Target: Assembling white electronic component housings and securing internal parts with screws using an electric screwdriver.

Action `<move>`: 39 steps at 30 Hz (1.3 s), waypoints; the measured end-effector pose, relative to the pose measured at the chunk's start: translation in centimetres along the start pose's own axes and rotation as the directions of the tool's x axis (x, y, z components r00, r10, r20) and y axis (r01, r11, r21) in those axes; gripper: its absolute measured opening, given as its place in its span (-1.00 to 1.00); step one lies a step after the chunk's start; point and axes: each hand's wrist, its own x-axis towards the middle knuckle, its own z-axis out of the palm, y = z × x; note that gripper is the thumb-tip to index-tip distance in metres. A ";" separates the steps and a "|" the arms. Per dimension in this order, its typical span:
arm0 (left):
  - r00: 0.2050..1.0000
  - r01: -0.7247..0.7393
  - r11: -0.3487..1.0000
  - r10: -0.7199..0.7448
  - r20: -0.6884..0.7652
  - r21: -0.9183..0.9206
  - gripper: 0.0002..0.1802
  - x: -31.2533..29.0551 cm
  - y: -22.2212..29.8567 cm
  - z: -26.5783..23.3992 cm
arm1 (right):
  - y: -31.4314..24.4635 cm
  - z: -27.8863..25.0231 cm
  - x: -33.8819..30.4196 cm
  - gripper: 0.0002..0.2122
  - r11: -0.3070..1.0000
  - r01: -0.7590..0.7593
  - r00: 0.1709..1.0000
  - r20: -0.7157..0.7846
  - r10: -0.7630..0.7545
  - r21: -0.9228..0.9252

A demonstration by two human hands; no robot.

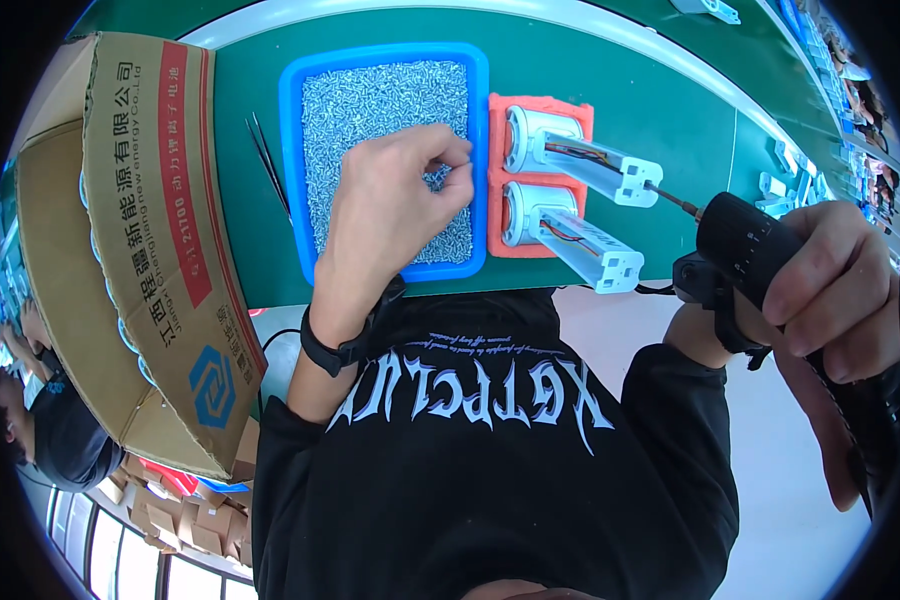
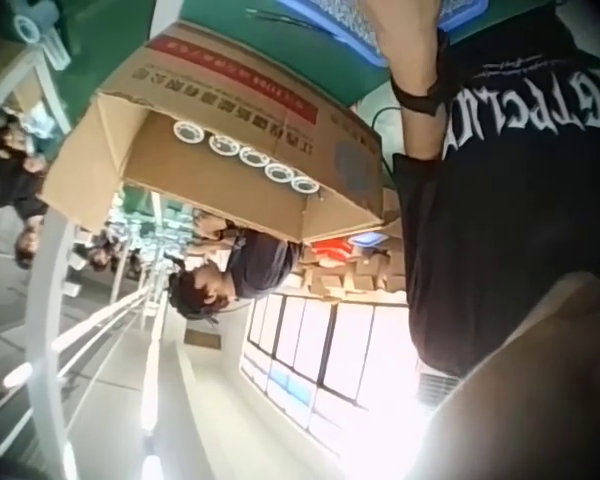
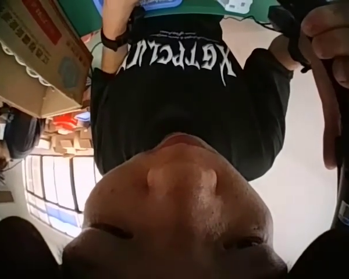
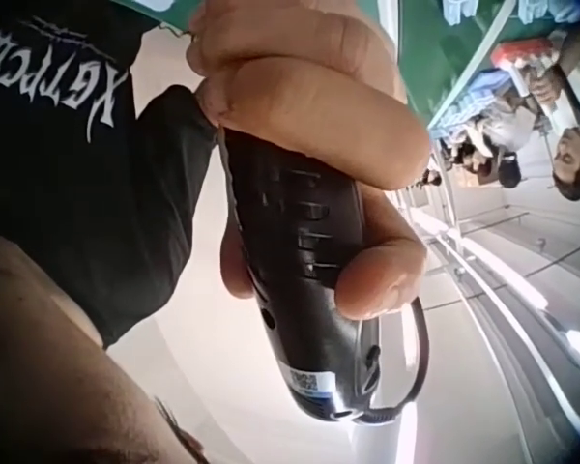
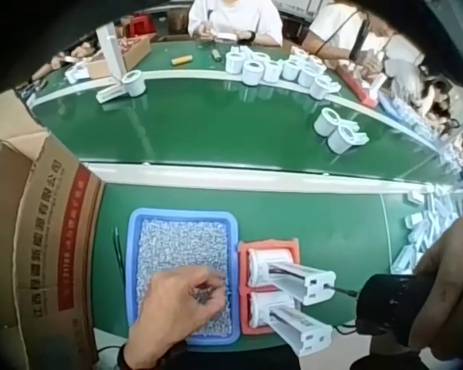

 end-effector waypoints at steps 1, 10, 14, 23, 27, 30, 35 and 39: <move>1.000 0.002 1.000 -0.002 0.001 -0.001 -0.90 0.2 0.3 0.3 | 0.0 0.0 0.0 -0.56 1.000 -0.010 1.000 0.007 0.010 -0.007; 0.968 -0.231 0.960 0.209 -0.140 -0.160 -0.87 2.0 0.8 4.4 | -0.2 -0.4 0.3 -0.59 0.999 -0.006 0.998 0.064 0.008 -0.038; 0.950 -0.271 0.948 0.235 -0.208 -0.166 -0.82 1.8 0.6 5.7 | 0.0 -0.8 0.3 -0.61 0.999 -0.007 0.996 0.093 0.011 -0.047; 0.985 -0.131 0.927 0.082 -0.152 -0.351 -0.73 1.5 0.1 5.8 | -0.2 -1.2 0.0 -0.63 0.999 0.040 0.999 0.007 -0.040 -0.013; 0.983 -0.133 0.930 0.081 -0.162 -0.342 -0.75 1.5 0.3 5.9 | -1.0 -0.9 0.2 -0.61 0.995 0.096 0.993 -0.069 -0.094 0.012; 0.980 -0.151 0.938 0.101 -0.170 -0.312 -0.78 1.6 0.1 5.6 | -1.5 -0.4 0.4 -0.58 0.989 0.143 0.982 -0.128 -0.139 0.029; 0.975 -0.167 0.892 0.086 -0.203 -0.419 -0.83 1.4 0.4 5.4 | -2.2 0.4 0.9 -0.50 0.973 0.224 0.955 -0.215 -0.206 0.061; 0.979 -0.171 0.834 0.085 -0.183 -0.524 -0.85 1.2 0.6 5.3 | -2.7 0.1 0.7 -0.48 0.968 0.237 0.946 -0.245 -0.212 0.078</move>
